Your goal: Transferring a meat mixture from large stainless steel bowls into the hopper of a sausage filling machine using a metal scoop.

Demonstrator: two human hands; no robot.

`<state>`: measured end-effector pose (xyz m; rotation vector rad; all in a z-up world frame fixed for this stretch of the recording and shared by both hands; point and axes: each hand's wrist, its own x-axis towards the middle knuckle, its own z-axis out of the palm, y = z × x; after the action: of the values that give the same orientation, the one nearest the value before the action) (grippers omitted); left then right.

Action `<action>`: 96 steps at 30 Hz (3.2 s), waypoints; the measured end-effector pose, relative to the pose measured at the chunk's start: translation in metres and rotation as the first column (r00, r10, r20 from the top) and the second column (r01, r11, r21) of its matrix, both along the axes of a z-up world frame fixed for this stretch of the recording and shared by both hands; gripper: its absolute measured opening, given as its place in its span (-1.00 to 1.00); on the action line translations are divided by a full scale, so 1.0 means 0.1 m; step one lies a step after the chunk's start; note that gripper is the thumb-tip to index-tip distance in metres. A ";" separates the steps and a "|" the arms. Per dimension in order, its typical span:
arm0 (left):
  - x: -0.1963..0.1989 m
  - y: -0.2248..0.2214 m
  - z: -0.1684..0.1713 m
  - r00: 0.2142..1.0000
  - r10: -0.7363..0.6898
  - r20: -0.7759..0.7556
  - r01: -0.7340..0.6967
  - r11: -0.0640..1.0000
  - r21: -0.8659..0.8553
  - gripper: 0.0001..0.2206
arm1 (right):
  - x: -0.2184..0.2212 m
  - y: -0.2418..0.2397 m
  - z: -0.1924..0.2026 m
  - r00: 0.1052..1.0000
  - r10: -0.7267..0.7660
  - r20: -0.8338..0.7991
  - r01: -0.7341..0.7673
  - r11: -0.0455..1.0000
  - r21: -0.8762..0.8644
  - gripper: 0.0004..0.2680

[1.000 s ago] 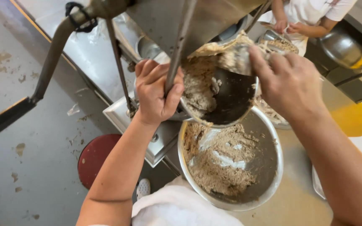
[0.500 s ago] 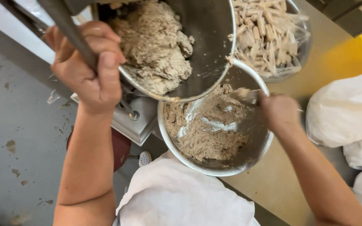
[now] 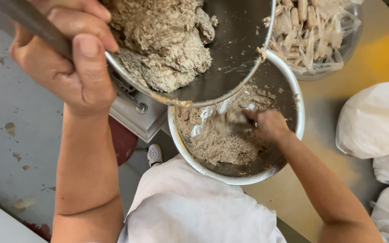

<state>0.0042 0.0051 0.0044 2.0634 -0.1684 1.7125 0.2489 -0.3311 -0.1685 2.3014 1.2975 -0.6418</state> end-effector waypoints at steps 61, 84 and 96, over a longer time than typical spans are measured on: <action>0.04 -0.02 -0.03 0.985 0.162 0.054 -0.154 0.981 -0.118 -0.60 | 0.34 -0.55 1.86 0.975 -0.218 -0.030 0.091 0.277 0.956 -0.59; 0.01 -0.02 -0.13 0.995 0.098 -0.014 -0.099 0.981 -0.164 -0.53 | -0.47 0.48 -0.10 0.839 0.471 0.273 -0.541 0.776 0.324 -0.58; 0.07 0.01 -0.12 0.995 0.083 0.055 -0.076 0.988 -0.132 -0.52 | -0.25 0.67 -0.13 0.836 0.341 0.429 -0.522 0.735 0.433 -0.76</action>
<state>0.0117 0.0060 -0.0072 1.9497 0.0065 1.7848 0.2239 -0.2637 -0.1815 2.2118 1.9379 0.3032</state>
